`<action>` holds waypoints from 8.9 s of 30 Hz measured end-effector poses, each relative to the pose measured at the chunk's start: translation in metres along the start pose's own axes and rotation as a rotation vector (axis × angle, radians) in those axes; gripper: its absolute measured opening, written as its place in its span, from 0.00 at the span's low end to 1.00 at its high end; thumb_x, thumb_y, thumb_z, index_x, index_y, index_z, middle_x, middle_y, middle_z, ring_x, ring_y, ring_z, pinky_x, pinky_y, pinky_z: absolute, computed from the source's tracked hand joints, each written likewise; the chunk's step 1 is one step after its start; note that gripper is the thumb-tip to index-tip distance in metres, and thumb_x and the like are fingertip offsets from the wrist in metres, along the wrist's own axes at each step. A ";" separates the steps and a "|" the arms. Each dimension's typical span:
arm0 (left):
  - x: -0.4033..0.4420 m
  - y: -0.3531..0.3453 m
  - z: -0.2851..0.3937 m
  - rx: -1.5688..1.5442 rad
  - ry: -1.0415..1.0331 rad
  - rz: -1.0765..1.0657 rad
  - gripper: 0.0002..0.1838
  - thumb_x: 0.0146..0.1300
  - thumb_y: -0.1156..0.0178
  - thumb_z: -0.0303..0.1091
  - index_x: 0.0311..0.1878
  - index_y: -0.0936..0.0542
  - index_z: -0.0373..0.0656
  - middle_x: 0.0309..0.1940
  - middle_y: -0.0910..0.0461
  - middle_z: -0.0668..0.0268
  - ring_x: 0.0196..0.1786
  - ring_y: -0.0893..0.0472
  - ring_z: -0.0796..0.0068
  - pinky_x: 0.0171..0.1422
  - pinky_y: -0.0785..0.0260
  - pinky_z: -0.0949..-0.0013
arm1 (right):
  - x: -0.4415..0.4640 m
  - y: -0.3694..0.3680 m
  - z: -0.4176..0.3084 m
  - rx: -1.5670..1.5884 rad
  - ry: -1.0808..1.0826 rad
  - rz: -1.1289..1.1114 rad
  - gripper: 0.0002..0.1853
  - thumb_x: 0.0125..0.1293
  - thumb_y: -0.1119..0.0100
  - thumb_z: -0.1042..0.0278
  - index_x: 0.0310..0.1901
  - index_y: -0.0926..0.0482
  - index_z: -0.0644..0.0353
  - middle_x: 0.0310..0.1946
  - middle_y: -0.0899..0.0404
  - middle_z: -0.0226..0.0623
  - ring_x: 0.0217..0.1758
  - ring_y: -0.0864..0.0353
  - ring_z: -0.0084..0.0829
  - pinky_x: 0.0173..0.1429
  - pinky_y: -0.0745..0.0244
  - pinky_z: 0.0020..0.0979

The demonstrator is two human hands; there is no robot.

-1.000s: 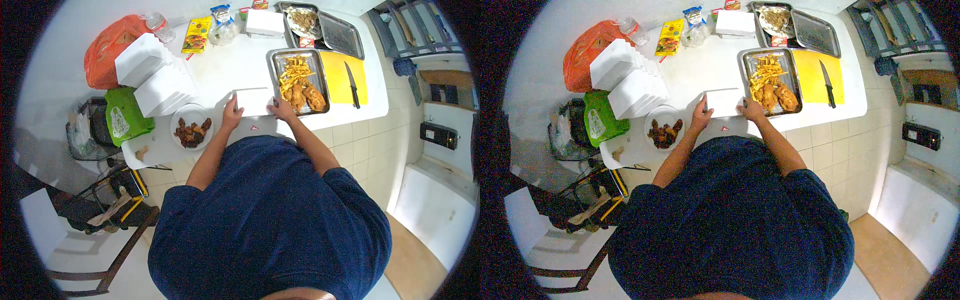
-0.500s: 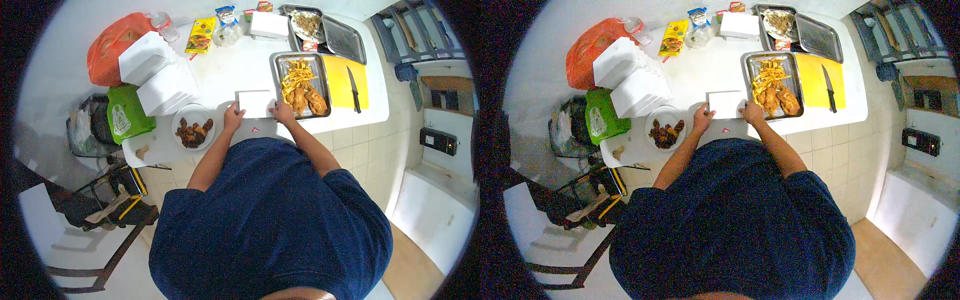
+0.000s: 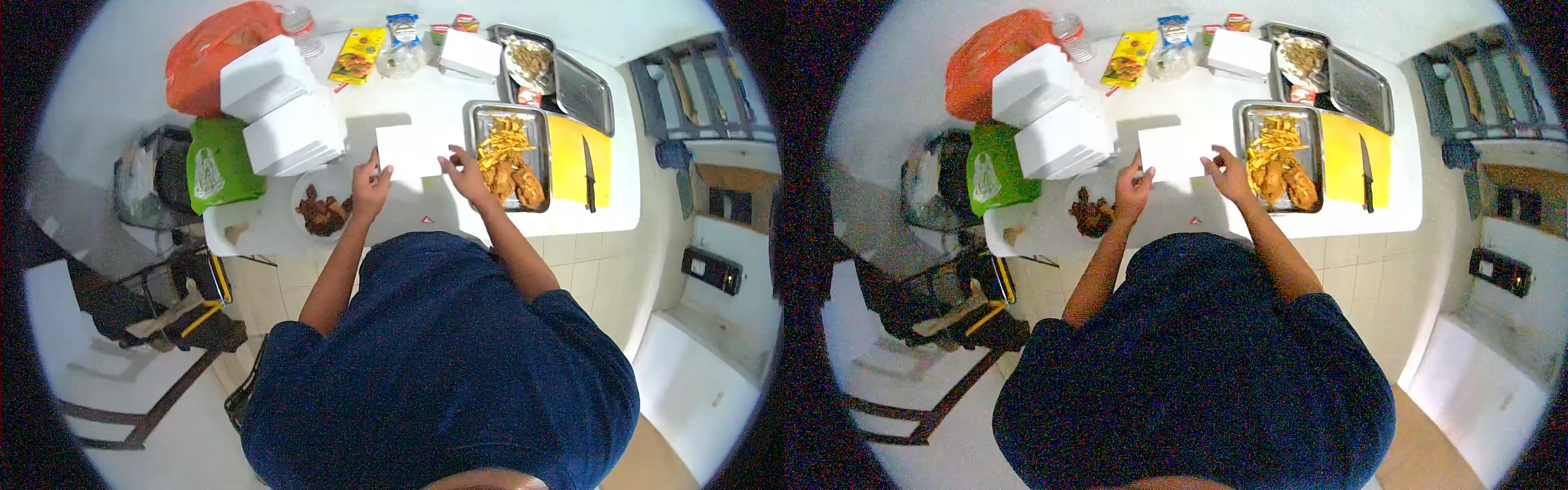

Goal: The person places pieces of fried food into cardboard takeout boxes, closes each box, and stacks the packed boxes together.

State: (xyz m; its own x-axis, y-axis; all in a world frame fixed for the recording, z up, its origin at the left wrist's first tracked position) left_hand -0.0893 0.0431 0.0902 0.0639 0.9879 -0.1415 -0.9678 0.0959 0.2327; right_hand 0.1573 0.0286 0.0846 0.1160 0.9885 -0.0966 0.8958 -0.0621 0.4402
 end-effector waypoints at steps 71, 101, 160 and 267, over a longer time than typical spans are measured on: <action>0.226 -0.137 0.144 0.121 -0.368 -0.039 0.42 0.52 0.28 0.48 0.64 0.32 0.31 0.48 0.22 0.45 0.54 0.24 0.50 0.62 0.34 0.57 | 0.183 0.118 -0.007 0.060 -0.066 0.340 0.34 0.68 0.46 0.45 0.68 0.35 0.59 0.52 0.33 0.61 0.54 0.32 0.49 0.62 0.36 0.41; 0.253 -0.144 0.135 0.481 0.024 -0.273 0.42 0.56 0.42 0.60 0.63 0.30 0.33 0.53 0.25 0.38 0.58 0.24 0.44 0.64 0.34 0.57 | 0.181 0.136 -0.018 0.289 -0.465 0.233 0.30 0.63 0.45 0.48 0.62 0.28 0.60 0.30 0.27 0.29 0.32 0.31 0.21 0.28 0.35 0.29; -0.031 -0.062 -0.022 0.903 -0.115 -0.445 0.67 0.28 0.19 0.47 0.72 0.48 0.36 0.71 0.46 0.48 0.72 0.46 0.39 0.68 0.42 0.36 | -0.107 -0.083 0.137 0.544 -0.509 -0.010 0.24 0.65 0.43 0.72 0.57 0.37 0.77 0.45 0.25 0.53 0.45 0.19 0.46 0.54 0.21 0.38; -0.027 -0.029 -0.067 0.174 -0.375 -0.442 0.41 0.43 0.25 0.34 0.64 0.32 0.42 0.59 0.29 0.54 0.63 0.29 0.59 0.69 0.37 0.60 | -0.076 -0.003 0.040 -0.184 -0.464 -0.122 0.59 0.51 0.49 0.20 0.69 0.42 0.70 0.62 0.35 0.67 0.70 0.37 0.54 0.72 0.43 0.42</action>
State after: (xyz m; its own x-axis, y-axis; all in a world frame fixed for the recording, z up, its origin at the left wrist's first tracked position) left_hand -0.0789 0.0059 0.0230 0.5630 0.8225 0.0807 -0.7781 0.4946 0.3873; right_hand 0.1629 -0.0514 0.0549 0.2310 0.8191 -0.5251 0.8291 0.1167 0.5467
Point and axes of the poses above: each hand's wrist, its own x-axis towards the middle knuckle, its own y-axis out of the back of the hand, z = x × y, the point moved 2 cm from there along x, towards the middle knuckle
